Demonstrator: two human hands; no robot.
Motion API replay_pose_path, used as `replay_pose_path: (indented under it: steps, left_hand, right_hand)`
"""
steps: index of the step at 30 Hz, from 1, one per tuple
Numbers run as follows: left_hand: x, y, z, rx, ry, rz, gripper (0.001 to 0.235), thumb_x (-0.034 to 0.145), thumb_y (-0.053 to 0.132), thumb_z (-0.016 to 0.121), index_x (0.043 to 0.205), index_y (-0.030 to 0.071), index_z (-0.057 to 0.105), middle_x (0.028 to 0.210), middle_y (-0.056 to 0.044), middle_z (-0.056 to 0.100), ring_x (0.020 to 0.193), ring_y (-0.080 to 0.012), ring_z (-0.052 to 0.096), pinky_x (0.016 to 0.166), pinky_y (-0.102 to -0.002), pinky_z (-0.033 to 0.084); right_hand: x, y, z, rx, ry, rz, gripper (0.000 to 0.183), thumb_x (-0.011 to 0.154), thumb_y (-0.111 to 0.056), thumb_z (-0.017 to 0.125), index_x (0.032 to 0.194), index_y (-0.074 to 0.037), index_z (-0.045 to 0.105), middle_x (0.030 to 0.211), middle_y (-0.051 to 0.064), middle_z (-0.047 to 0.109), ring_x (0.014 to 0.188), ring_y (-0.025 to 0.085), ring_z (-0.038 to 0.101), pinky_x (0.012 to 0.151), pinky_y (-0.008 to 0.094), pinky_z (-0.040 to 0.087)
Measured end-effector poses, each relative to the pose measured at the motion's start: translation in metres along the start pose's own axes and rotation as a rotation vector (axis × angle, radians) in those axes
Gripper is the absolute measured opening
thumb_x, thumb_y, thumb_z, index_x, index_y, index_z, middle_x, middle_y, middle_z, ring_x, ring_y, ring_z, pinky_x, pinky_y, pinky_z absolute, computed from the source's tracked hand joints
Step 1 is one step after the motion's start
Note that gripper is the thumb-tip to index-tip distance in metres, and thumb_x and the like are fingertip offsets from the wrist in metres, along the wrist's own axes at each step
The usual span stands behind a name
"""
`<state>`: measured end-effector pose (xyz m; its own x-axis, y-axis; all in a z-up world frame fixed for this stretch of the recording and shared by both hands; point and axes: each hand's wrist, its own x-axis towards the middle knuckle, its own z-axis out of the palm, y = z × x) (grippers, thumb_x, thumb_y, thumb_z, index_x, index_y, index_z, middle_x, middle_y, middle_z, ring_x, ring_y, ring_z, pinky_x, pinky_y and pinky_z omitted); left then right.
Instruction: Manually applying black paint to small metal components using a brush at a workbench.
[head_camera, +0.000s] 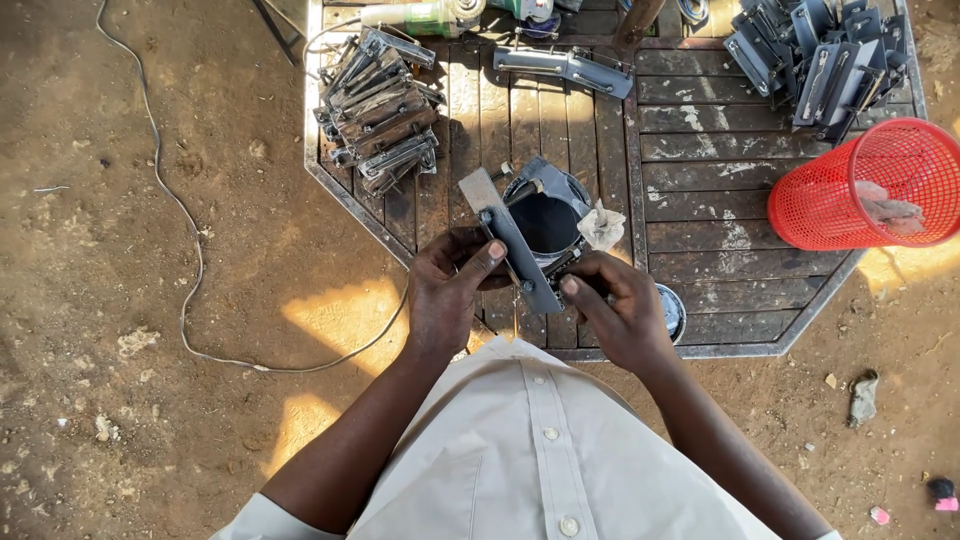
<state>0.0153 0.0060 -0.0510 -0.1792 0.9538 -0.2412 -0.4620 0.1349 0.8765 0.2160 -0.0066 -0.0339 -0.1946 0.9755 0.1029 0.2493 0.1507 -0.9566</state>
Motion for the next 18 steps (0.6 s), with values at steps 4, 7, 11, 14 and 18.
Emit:
replay_pose_path:
  steps: [4,7,11,14,18]
  left_hand:
    - [0.0,0.002,0.001,0.004,-0.003,0.016,0.031,0.083,0.011,0.086,0.106,-0.005,0.071,0.089,-0.021,0.076,0.079,-0.0302,0.078,0.07,-0.046,0.069]
    - [0.005,-0.007,-0.004,-0.003,0.008,0.01,0.032,0.083,0.011,0.086,0.107,-0.006,0.072,0.09,-0.022,0.076,0.079,-0.0313,0.078,0.07,-0.046,0.068]
    - [0.005,-0.003,-0.002,0.002,0.018,0.006,0.032,0.083,0.011,0.086,0.106,-0.005,0.072,0.088,-0.021,0.076,0.077,-0.0302,0.078,0.07,-0.045,0.068]
    - [0.004,-0.002,0.0,0.008,0.029,0.0,0.033,0.081,0.01,0.087,0.105,-0.006,0.072,0.086,-0.02,0.075,0.075,-0.0288,0.077,0.068,-0.045,0.068]
    - [0.007,-0.004,0.0,-0.005,0.034,-0.002,0.032,0.082,0.01,0.086,0.105,-0.007,0.071,0.086,-0.02,0.075,0.075,-0.0293,0.077,0.068,-0.045,0.068]
  right_hand:
    - [0.003,0.029,0.0,-0.068,0.029,0.043,0.028,0.103,-0.022,0.066,0.082,-0.003,0.07,0.049,0.013,0.054,0.05,0.014,0.051,0.053,0.033,0.042]
    - [0.006,0.009,0.001,-0.06,0.034,0.046,0.028,0.101,-0.028,0.066,0.088,-0.004,0.072,0.051,0.012,0.06,0.048,0.017,0.055,0.055,0.034,0.047]
    - [0.003,0.017,0.0,0.037,0.01,0.041,0.021,0.101,-0.019,0.065,0.09,-0.001,0.069,0.05,0.009,0.057,0.048,0.017,0.056,0.054,0.032,0.047]
    - [0.005,0.034,-0.001,-0.05,0.02,0.074,0.033,0.102,-0.026,0.065,0.079,-0.004,0.068,0.047,0.012,0.055,0.044,0.017,0.051,0.05,0.034,0.042]
    - [0.011,0.012,-0.001,-0.029,-0.011,0.002,0.029,0.101,-0.03,0.066,0.088,-0.005,0.071,0.053,0.011,0.063,0.049,0.017,0.059,0.054,0.032,0.049]
